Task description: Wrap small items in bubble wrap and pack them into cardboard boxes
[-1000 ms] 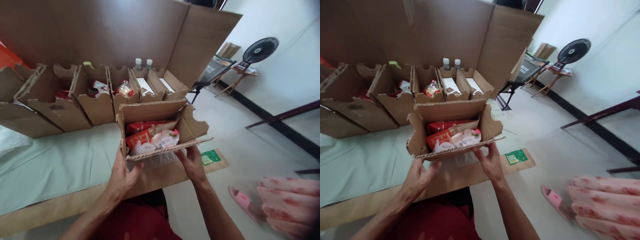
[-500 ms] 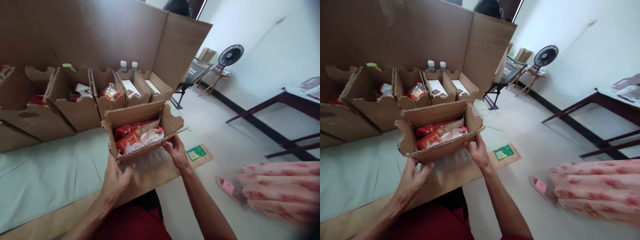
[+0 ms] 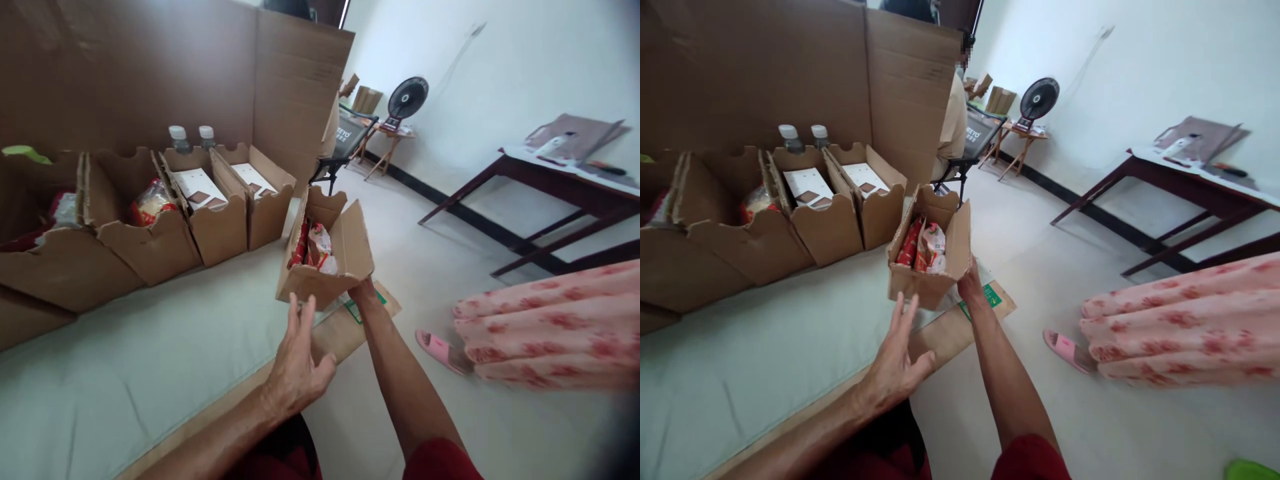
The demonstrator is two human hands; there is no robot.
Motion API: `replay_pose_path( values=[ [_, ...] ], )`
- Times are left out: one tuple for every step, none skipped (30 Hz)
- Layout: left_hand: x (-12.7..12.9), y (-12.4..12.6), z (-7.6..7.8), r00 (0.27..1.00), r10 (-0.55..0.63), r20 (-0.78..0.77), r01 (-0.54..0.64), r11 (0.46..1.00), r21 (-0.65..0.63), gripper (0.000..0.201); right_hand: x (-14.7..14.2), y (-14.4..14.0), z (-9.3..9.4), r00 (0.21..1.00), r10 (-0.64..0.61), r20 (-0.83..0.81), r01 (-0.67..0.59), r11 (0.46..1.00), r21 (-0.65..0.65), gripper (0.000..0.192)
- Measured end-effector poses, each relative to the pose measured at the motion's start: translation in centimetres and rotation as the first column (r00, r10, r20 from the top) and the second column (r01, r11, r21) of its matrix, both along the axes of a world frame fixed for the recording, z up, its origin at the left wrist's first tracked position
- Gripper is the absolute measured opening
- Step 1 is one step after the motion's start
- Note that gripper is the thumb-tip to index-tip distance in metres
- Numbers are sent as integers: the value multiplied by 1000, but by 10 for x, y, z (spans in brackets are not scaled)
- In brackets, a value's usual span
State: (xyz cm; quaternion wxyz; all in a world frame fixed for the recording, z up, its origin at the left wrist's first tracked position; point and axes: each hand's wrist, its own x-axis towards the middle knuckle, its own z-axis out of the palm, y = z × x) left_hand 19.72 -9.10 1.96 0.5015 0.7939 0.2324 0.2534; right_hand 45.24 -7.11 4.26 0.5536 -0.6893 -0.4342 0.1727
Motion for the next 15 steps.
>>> replay_pose_path(
  values=[
    [-2, 6, -2, 996, -82, -22, 82, 996, 42, 87, -1, -10, -2, 1000, -13, -16, 13, 1000, 17, 61],
    [-6, 14, -5, 989, -136, -49, 141, 985, 100, 78, -3, -21, -4, 999, -26, -38, 28, 999, 43, 61],
    [-13, 23, -8, 985, -155, -75, 165, 972, 169, 68, -7, -33, -7, 998, -24, -63, 28, 997, 65, 62],
    [-22, 32, -13, 986, -137, -97, 157, 957, 245, 61, -12, -44, -11, 997, -1, -82, 7, 997, 74, 65],
    [-32, 42, -17, 990, -88, -112, 120, 939, 322, 55, -18, -53, -15, 995, 33, -94, -27, 997, 66, 69],
    [-42, 51, -23, 992, -22, -121, 69, 916, 394, 52, -24, -60, -19, 994, 60, -92, -56, 998, 41, 74],
    [-52, 59, -28, 991, 41, -124, 20, 888, 459, 50, -29, -64, -24, 995, 67, -76, -67, 998, 2, 78],
    [-61, 66, -32, 987, 95, -128, -17, 858, 513, 48, -33, -63, -27, 997, 57, -51, -59, 997, -45, 80],
    [-68, 70, -37, 982, 137, -133, -41, 831, 555, 48, -34, -60, -30, 999, 33, -23, -35, 996, -88, 80],
    [-74, 73, -41, 976, 167, -138, -56, 808, 586, 47, -32, -54, -32, 1000, 1, -10, -2, 993, -115, 79],
    [-78, 74, -45, 972, 185, -143, -61, 792, 607, 46, -28, -47, -33, 999, -24, -21, 22, 992, -121, 77],
    [-81, 74, -48, 970, 194, -147, -62, 781, 621, 45, -20, -37, -34, 998, -39, -51, 33, 993, -111, 75],
    [-82, 73, -51, 969, 200, -148, -63, 774, 630, 44, -9, -28, -33, 995, -37, -89, 29, 995, -93, 73],
    [-83, 71, -53, 967, 207, -147, -67, 768, 637, 43, 4, -17, -31, 992, -29, -123, 20, 997, -71, 73],
    [-83, 69, -55, 967, 213, -143, -72, 762, 644, 41, 18, -6, -29, 989, -16, -150, 9, 999, -49, 73]
  ],
)
